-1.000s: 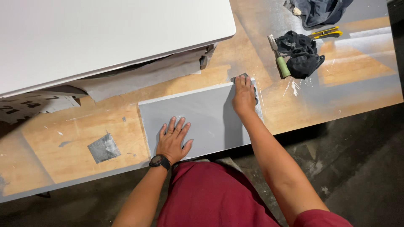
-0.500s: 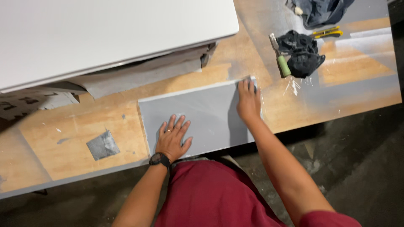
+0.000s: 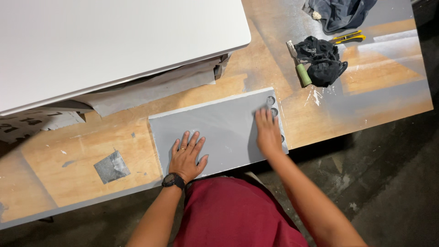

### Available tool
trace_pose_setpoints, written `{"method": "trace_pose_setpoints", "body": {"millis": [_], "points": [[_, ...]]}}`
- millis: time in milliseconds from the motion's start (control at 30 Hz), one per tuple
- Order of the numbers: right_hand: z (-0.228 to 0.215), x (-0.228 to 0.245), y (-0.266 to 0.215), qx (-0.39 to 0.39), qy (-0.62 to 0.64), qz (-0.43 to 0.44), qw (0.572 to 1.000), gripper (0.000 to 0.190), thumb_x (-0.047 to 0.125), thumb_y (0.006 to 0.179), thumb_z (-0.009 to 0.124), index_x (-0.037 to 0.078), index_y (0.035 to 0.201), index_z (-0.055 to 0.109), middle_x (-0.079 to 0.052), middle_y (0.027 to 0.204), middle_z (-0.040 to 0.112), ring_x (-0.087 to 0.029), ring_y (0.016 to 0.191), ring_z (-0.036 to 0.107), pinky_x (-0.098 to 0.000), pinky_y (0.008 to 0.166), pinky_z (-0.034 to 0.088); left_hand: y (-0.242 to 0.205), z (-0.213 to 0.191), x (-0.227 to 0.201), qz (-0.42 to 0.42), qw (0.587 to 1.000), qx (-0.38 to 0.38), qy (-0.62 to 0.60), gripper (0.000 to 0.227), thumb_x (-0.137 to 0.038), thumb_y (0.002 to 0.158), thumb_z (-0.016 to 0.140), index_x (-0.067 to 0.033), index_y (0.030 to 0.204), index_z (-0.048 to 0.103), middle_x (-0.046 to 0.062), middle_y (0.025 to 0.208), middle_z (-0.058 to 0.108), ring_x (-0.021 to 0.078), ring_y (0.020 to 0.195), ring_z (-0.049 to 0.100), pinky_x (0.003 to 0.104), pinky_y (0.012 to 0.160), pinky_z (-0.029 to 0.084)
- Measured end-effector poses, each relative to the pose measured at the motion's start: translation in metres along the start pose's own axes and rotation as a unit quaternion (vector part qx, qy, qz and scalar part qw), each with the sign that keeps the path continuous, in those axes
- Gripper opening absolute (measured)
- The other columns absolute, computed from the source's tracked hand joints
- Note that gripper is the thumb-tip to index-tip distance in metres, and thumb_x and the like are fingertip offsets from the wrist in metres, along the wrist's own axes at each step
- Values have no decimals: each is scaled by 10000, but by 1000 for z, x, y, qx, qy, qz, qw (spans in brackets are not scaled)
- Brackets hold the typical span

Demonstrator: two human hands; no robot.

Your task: The person sands the surface and edges of a rectangular gray board using a small piece of sandpaper.

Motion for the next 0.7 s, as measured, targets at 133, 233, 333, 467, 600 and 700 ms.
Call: {"method": "trace_pose_setpoints", "body": {"millis": [133,233,333,467,600,700], "points": [[-17,-12,70,1,12,34,999,732,-104,975,545,-12,1695,457,-275,1717,472,-447,1646,345,-674,1311,216,3,-4,1,5,1000,0,-2,706,-581,1060,504,-349,1715,381,-48,1838,271,291,1706,172,577,1319,194],[-19,-2,26,5,-51,34,998,680,-37,995,578,-2,1669,499,-258,1680,541,-441,1597,448,-671,1267,314,4,-2,1,11,1000,-4,-5,694,-569,1066,508,-339,1711,395,-38,1834,289,301,1697,199,578,1309,208],[12,4,-55,29,-23,21,999,770,-73,950,563,19,1705,440,-232,1734,476,-429,1631,400,-640,1289,313,3,-1,3,6,1000,0,-3,717,-582,1050,518,-342,1713,387,-43,1841,274,299,1698,193,579,1309,204],[25,-3,-67,23,4,25,999,819,-62,941,567,63,1734,404,-199,1754,449,-411,1648,362,-629,1298,300,1,-2,2,5,1000,-1,-10,703,-576,1059,515,-348,1712,392,-56,1844,264,291,1700,185,569,1312,193],[-15,-14,41,-55,-27,36,997,724,-59,945,619,-3,1661,522,-257,1674,549,-482,1606,405,-692,1245,346,5,-3,3,5,1000,9,-13,701,-569,1060,519,-336,1710,400,-40,1837,281,308,1695,203,594,1314,198],[-8,-20,62,-44,-3,54,998,740,-77,970,558,-5,1700,459,-254,1719,488,-469,1653,311,-676,1288,262,3,-4,2,10,1000,-9,0,709,-554,1046,532,-326,1706,408,-32,1836,292,310,1699,205,587,1308,213]]}}
Point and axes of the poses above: each hand's wrist, its own y-axis towards the middle knuckle, its own z-axis out of the palm, x = y × z, the point moved 2 cm from there along y, towards the middle knuckle
